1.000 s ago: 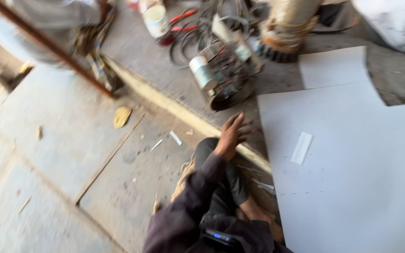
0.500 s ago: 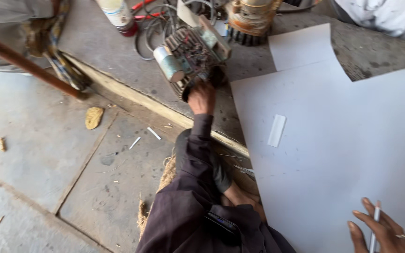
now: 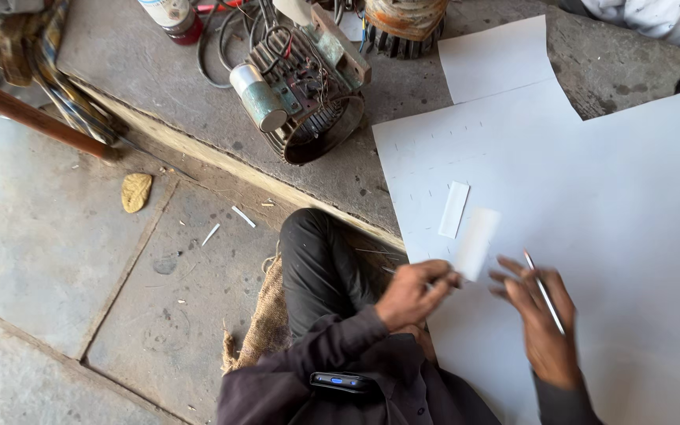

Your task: The person sits on the floor and marks measurement lines on white paper with a pencil, using a long steel ruler to draw straight lines. They then cut small paper strips from the sheet and continue marking and trimming the strips by hand.

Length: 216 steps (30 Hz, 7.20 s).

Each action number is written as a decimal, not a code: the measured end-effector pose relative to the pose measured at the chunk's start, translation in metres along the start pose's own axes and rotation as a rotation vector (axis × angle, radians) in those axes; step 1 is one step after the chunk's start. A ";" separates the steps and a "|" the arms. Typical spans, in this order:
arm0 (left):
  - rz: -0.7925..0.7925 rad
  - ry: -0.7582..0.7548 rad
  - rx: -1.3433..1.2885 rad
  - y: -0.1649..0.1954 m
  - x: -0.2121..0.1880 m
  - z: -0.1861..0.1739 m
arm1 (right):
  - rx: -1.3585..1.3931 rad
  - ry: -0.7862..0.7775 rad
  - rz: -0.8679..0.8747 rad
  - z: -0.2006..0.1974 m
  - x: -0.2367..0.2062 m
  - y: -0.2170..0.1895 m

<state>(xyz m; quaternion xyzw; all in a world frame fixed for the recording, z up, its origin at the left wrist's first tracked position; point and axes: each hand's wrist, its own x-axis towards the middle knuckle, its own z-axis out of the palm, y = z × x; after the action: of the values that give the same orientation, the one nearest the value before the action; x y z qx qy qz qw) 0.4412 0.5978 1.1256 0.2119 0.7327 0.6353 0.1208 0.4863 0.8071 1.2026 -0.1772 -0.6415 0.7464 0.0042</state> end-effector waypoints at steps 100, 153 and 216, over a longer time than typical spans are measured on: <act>-0.029 0.234 0.923 -0.090 0.181 -0.015 | -1.125 -0.413 -0.762 -0.005 0.270 0.061; 0.153 0.214 1.022 -0.094 0.177 -0.001 | -1.116 -0.409 -0.774 -0.008 0.268 0.058; 0.041 0.099 1.116 -0.058 0.195 0.003 | -0.648 -0.084 -0.386 -0.045 0.184 0.084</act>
<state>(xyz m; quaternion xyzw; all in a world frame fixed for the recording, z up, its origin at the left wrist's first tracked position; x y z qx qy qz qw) 0.2614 0.6851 1.0857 0.2278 0.9584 0.1624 -0.0566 0.3445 0.8786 1.0692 -0.0142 -0.8654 0.4970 0.0623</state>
